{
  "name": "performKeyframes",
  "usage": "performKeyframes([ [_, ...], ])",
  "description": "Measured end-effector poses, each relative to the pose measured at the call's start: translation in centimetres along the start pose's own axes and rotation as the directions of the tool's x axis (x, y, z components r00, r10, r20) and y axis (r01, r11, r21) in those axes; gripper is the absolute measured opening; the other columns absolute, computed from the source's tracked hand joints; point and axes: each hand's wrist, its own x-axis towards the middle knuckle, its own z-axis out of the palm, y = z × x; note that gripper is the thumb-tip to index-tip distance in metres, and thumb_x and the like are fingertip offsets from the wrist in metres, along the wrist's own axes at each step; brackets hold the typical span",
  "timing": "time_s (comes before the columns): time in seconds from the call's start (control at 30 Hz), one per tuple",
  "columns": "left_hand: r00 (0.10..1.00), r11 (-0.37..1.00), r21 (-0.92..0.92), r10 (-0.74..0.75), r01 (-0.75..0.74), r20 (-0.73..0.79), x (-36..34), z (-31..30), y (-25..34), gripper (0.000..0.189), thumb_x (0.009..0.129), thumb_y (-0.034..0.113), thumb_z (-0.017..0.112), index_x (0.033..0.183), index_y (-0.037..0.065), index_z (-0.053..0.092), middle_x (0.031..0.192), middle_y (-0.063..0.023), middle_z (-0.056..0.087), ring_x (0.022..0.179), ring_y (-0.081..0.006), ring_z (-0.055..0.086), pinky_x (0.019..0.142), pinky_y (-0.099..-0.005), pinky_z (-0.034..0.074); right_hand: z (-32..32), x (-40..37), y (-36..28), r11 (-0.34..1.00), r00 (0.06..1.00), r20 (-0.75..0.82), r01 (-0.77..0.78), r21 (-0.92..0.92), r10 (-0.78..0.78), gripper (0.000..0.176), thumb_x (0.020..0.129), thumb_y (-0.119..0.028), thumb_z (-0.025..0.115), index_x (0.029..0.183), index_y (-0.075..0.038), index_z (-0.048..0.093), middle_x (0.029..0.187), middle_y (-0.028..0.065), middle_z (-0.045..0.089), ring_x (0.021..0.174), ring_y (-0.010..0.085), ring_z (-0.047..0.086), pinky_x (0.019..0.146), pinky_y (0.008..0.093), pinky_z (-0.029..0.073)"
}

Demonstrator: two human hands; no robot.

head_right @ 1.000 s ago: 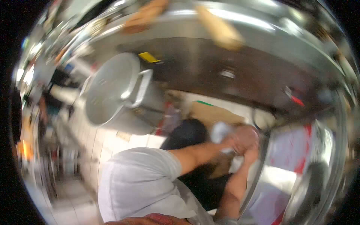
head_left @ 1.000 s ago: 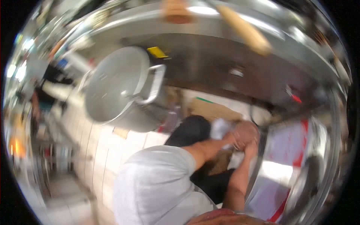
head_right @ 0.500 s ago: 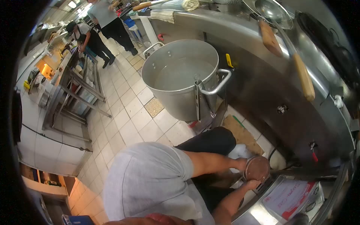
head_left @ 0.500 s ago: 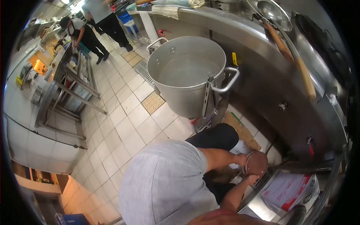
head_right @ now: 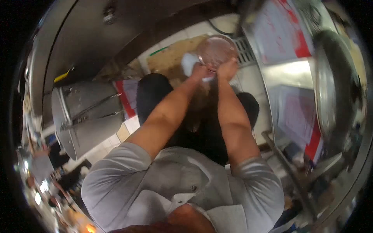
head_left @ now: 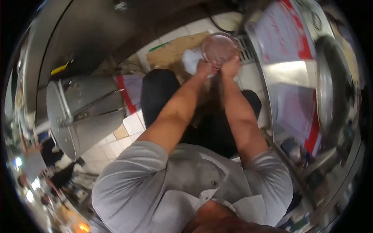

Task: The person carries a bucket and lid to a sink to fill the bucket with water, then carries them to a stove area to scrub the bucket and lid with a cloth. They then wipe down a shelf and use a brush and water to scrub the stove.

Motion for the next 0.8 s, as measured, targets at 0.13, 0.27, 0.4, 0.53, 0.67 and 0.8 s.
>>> performKeyframes([
  [0.13,0.987,0.99,0.047,-0.138,0.135,0.077,-1.4,-0.6,3.0,0.039,0.093,0.025,0.074,0.117,-0.004,0.065,0.107,-0.0194,0.07,0.084,-0.0307,0.071,0.069,-0.0472,0.066,-2.0,1.2,-0.8,0.956,0.961,0.081,-0.274,0.108,0.266,0.052,0.107,-0.037,0.039,0.117,0.009,0.062,0.114,0.0354,0.065,0.11,0.0515,0.061,0.095,0.0563,0.046],
  [0.27,0.998,0.816,0.577,0.008,0.027,-0.057,1.0,-2.9,9.5,0.057,0.088,0.036,0.076,0.128,-0.002,0.063,0.12,-0.0274,0.067,0.101,-0.0413,0.069,0.082,-0.049,0.062,-1.8,3.7,2.8,0.972,0.978,0.108,0.158,0.172,-0.178,0.064,0.107,-0.05,0.03,0.119,0.002,0.065,0.117,0.0332,0.066,0.113,0.0529,0.06,0.096,0.0582,0.046],
  [0.4,0.906,0.423,0.871,0.419,-0.251,0.059,-0.2,-7.7,18.3,0.071,0.084,0.044,0.072,0.136,-0.003,0.058,0.134,-0.031,0.06,0.123,-0.0424,0.061,0.104,-0.0427,0.049,-6.1,6.7,-1.0,0.994,0.982,0.189,-0.006,-0.109,0.027,0.06,0.101,-0.053,0.048,0.113,0.002,0.071,0.11,0.0269,0.069,0.107,0.0449,0.065,0.094,0.0542,0.049],
  [0.53,0.929,0.231,0.936,0.322,-0.265,0.183,-1.9,-11.0,19.1,0.059,0.09,0.037,0.07,0.133,-0.002,0.06,0.132,-0.026,0.065,0.12,-0.0401,0.064,0.105,-0.0458,0.049,-13.2,2.5,-16.6,0.75,0.761,-0.186,0.646,0.143,-0.621,0.036,0.096,-0.037,0.067,0.094,-0.001,0.072,0.088,0.0188,0.069,0.082,0.0404,0.067,0.08,0.0487,0.054],
  [0.67,0.759,-0.04,0.805,0.308,-0.592,0.574,1.8,-13.4,13.7,0.051,0.093,0.033,0.068,0.131,0.0,0.061,0.127,-0.0217,0.068,0.109,-0.0338,0.069,0.093,-0.0467,0.055,-18.1,-3.7,-33.8,0.429,0.46,-0.288,0.888,0.168,-0.84,0.036,0.086,-0.037,0.081,0.084,-0.002,0.073,0.078,0.0125,0.069,0.069,0.033,0.068,0.063,0.0406,0.055],
  [0.8,0.813,0.051,0.836,0.272,-0.546,0.515,2.0,-9.4,13.8,0.05,0.093,0.033,0.068,0.13,0.0,0.061,0.124,-0.0205,0.069,0.106,-0.0322,0.069,0.09,-0.0456,0.055,-18.7,-6.7,-42.2,0.529,0.54,-0.311,0.839,0.126,-0.782,0.05,0.083,-0.051,0.078,0.07,-0.006,0.065,0.069,0.0128,0.063,0.062,0.0346,0.066,0.054,0.0457,0.052],
])
